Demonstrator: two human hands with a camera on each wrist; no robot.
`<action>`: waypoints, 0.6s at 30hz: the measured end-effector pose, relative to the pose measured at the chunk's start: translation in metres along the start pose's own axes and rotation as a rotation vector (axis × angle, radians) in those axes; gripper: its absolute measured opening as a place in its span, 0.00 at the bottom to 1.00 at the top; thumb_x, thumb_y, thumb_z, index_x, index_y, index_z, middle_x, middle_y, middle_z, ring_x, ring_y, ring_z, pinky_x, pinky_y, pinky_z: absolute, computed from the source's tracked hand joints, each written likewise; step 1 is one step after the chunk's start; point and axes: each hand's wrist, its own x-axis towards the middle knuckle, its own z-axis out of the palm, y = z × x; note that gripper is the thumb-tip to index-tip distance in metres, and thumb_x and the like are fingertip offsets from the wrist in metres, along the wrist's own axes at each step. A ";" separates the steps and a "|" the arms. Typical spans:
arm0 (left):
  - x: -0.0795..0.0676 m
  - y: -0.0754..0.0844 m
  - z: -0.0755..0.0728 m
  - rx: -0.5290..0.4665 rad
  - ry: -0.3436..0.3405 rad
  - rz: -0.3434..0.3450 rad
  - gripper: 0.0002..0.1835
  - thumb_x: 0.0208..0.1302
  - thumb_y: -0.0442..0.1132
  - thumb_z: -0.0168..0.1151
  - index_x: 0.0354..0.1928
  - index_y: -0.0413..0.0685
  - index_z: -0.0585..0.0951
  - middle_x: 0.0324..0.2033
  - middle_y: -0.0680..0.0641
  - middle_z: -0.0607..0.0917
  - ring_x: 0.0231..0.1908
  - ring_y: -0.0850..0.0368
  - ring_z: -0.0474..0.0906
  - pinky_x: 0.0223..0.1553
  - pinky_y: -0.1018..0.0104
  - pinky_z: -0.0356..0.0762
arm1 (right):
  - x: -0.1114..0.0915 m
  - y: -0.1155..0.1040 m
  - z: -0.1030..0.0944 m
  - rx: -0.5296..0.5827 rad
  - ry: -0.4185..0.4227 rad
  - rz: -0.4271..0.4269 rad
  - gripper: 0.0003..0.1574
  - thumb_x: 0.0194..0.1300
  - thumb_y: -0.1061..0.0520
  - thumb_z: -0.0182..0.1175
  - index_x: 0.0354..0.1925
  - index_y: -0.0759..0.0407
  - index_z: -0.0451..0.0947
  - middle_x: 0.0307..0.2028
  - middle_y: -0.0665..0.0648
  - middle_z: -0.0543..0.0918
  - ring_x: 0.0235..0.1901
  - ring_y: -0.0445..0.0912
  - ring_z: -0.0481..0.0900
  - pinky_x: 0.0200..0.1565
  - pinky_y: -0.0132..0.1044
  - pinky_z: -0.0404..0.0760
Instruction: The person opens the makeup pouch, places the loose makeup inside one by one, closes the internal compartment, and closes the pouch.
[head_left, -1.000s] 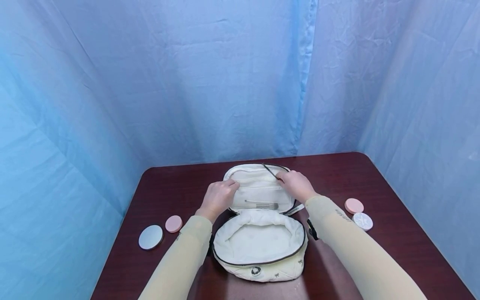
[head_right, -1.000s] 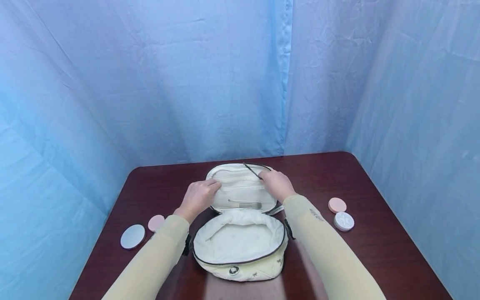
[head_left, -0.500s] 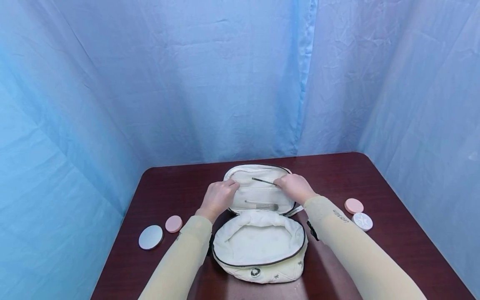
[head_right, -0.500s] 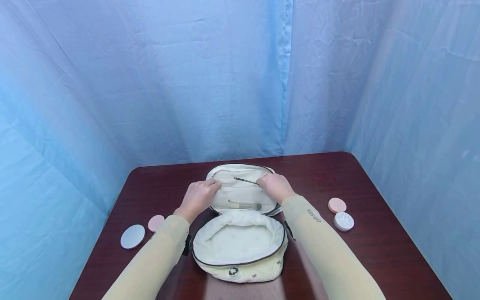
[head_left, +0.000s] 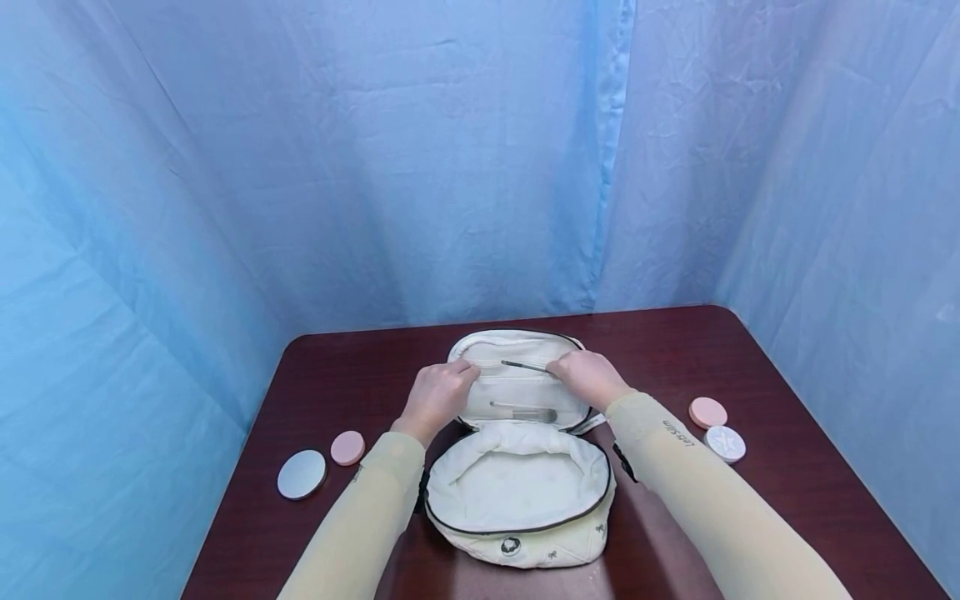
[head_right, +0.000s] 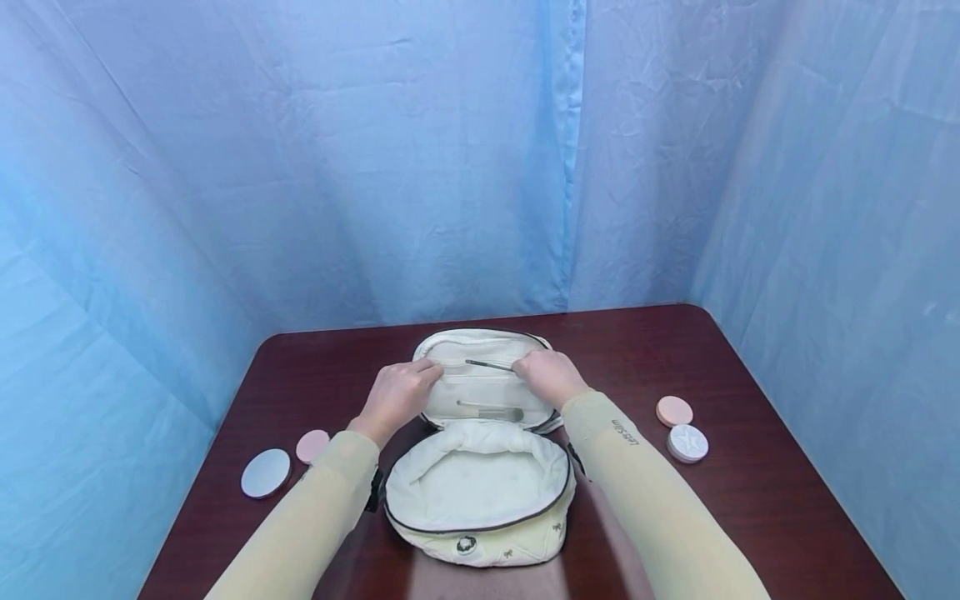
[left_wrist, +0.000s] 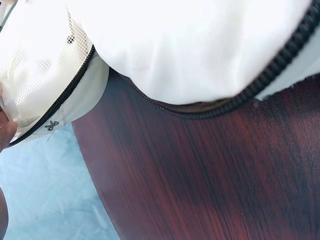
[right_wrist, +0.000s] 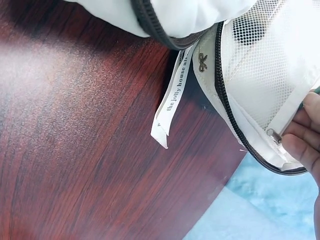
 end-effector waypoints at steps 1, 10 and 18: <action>0.000 0.000 0.000 0.001 0.000 -0.001 0.13 0.58 0.23 0.66 0.31 0.52 0.85 0.33 0.54 0.89 0.22 0.60 0.80 0.23 0.67 0.79 | 0.000 0.000 -0.001 0.005 -0.005 0.001 0.14 0.64 0.66 0.62 0.26 0.49 0.79 0.21 0.49 0.81 0.24 0.43 0.79 0.27 0.43 0.79; 0.000 0.001 0.001 0.005 -0.009 -0.005 0.13 0.58 0.23 0.66 0.32 0.52 0.85 0.33 0.54 0.89 0.22 0.61 0.80 0.23 0.68 0.79 | -0.002 0.000 -0.001 0.069 -0.026 0.016 0.17 0.66 0.67 0.62 0.23 0.50 0.78 0.23 0.51 0.83 0.26 0.45 0.81 0.28 0.43 0.79; -0.002 0.000 0.002 0.023 0.001 -0.005 0.13 0.57 0.23 0.66 0.31 0.52 0.84 0.32 0.55 0.89 0.21 0.61 0.79 0.22 0.67 0.78 | -0.003 0.002 -0.002 0.132 -0.032 0.007 0.19 0.68 0.63 0.63 0.21 0.48 0.75 0.18 0.47 0.77 0.20 0.41 0.72 0.26 0.40 0.74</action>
